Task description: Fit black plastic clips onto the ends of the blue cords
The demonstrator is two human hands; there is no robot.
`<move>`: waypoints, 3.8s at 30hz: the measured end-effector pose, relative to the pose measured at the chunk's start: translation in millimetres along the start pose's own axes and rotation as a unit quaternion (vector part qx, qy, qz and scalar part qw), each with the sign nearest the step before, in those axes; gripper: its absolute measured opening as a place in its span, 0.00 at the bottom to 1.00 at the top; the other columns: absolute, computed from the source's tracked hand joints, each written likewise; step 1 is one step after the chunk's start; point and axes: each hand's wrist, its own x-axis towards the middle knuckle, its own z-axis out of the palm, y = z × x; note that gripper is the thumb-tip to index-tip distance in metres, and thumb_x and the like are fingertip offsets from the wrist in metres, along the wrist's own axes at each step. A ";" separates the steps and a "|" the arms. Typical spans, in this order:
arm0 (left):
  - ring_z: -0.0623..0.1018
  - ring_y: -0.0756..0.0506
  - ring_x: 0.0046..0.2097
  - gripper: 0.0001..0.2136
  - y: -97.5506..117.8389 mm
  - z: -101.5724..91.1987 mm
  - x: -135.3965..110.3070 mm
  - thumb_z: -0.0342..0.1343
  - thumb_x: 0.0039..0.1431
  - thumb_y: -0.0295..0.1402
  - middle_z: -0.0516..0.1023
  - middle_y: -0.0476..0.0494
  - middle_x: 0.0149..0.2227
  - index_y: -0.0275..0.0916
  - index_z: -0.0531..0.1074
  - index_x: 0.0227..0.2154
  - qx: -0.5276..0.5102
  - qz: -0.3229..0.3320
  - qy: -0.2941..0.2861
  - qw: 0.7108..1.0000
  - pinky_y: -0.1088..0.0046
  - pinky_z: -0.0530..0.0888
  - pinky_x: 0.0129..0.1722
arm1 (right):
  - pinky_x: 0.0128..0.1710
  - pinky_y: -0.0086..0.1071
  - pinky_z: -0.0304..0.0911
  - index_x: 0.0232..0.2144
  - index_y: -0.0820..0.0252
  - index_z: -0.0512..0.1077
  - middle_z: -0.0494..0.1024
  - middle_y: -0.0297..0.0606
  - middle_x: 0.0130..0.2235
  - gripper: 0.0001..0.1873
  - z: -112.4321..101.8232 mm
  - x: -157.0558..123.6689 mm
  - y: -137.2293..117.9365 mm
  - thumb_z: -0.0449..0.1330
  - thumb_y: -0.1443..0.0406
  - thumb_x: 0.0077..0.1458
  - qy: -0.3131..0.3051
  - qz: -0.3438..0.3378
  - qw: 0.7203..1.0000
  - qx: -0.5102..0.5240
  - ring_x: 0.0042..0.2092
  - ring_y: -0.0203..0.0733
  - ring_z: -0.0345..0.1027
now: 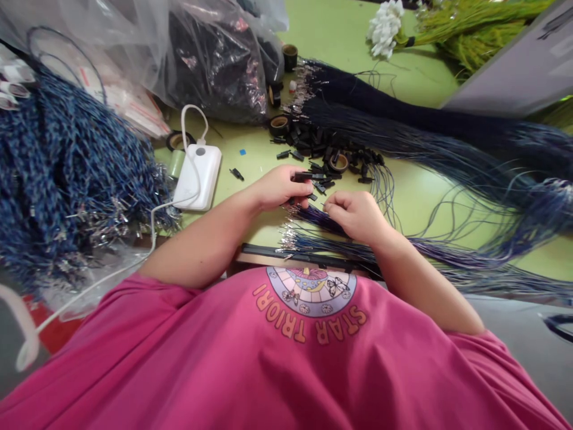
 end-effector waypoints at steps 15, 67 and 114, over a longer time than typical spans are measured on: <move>0.71 0.55 0.23 0.14 -2.9 6.1 -0.6 0.66 0.50 0.35 0.77 0.49 0.23 0.37 0.64 0.24 0.017 0.095 0.045 0.994 0.79 0.66 0.25 | 0.24 0.31 0.42 0.23 0.61 0.75 0.57 0.25 0.15 0.08 -0.4 7.2 2.6 0.58 0.62 0.43 -0.023 0.129 0.967 0.220 0.20 0.30 0.45; 0.67 0.56 0.19 0.11 -4.9 -11.5 4.4 0.63 0.55 0.37 0.74 0.50 0.22 0.37 0.68 0.28 -0.043 -0.007 0.012 0.999 0.80 0.59 0.19 | 0.28 0.32 0.58 0.37 0.60 0.76 0.70 0.31 0.21 0.12 -7.4 -10.0 16.5 0.59 0.64 0.50 0.063 0.082 0.984 0.148 0.23 0.35 0.61; 0.68 0.56 0.21 0.07 -1.9 6.6 -0.4 0.57 0.57 0.32 0.77 0.50 0.25 0.37 0.67 0.27 0.036 0.007 -0.006 0.999 0.79 0.61 0.20 | 0.37 0.33 0.59 0.28 0.60 0.77 0.78 0.38 0.30 0.12 17.2 -4.9 8.7 0.54 0.66 0.57 0.094 -0.056 0.989 -0.096 0.34 0.40 0.69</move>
